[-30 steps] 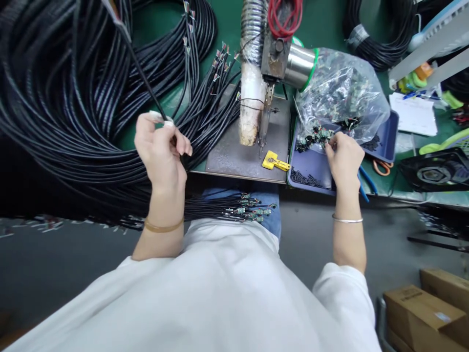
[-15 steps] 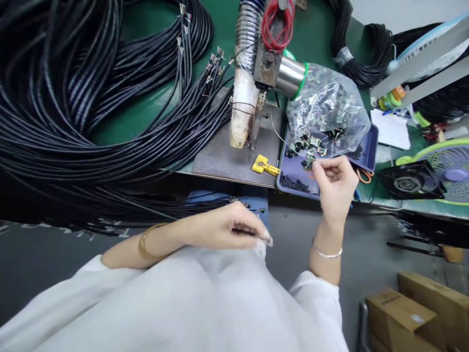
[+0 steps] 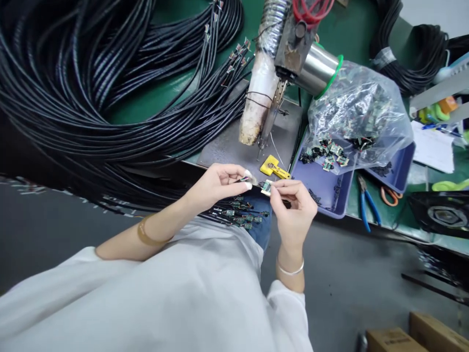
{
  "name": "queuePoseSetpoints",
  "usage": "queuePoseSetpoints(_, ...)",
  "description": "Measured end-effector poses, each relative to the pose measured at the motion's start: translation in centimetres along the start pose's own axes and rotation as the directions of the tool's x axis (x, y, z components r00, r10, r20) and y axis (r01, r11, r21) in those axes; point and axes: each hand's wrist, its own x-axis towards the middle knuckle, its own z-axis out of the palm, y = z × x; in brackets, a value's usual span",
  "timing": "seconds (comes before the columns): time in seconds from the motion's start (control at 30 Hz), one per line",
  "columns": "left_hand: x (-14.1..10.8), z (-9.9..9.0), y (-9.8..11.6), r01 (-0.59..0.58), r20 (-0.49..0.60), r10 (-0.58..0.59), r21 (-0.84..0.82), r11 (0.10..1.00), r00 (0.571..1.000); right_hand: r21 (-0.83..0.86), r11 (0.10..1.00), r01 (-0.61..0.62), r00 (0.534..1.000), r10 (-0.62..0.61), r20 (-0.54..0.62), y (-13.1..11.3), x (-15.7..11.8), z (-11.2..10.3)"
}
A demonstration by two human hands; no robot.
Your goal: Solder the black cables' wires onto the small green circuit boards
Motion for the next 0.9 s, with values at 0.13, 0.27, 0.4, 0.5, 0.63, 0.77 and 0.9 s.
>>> queuePoseSetpoints(0.13, 0.1, 0.6, 0.2, 0.028, 0.024, -0.029, 0.024, 0.999, 0.999, -0.035, 0.993, 0.115, 0.993, -0.115, -0.004, -0.1, -0.8, 1.0)
queuePoseSetpoints(0.27, 0.0, 0.7, 0.5, -0.01, -0.042, 0.009, -0.017, 1.0, 0.999, -0.265, 0.903, 0.337, 0.916, -0.38, -0.13, 0.3, -1.0, 1.1)
queuePoseSetpoints(0.4, -0.3, 0.9, 1.0, -0.032, -0.059, 0.036, 0.067, 0.997, 0.998, -0.426, 0.78, 0.459, 0.83, -0.547, -0.108, 0.4, -0.8, 0.9)
queuePoseSetpoints(0.5, -0.5, 1.1, 1.0, -0.066, -0.043, 0.071, 0.106, 0.992, 0.997, -0.327, 0.832, 0.449, 0.869, -0.492, -0.059, 0.2, -0.7, 1.0)
queuePoseSetpoints(0.63, -0.5, 1.1, 0.6, -0.099, -0.029, 0.103, 0.126, 0.987, 0.994, -0.207, 0.904, 0.375, 0.922, -0.386, -0.014, -0.1, -0.8, 1.3)
queuePoseSetpoints(0.77, -0.5, 1.0, 0.0, -0.141, -0.06, 0.155, 0.198, 0.97, 0.986, -0.207, 0.897, 0.391, 0.916, -0.4, -0.004, -0.1, -1.1, 1.5)
queuePoseSetpoints(0.9, -0.5, 1.0, -0.1, -0.149, -0.067, 0.168, 0.231, 0.962, 0.983, -0.225, 0.88, 0.418, 0.903, -0.429, 0.001, -0.1, -1.2, 1.4)
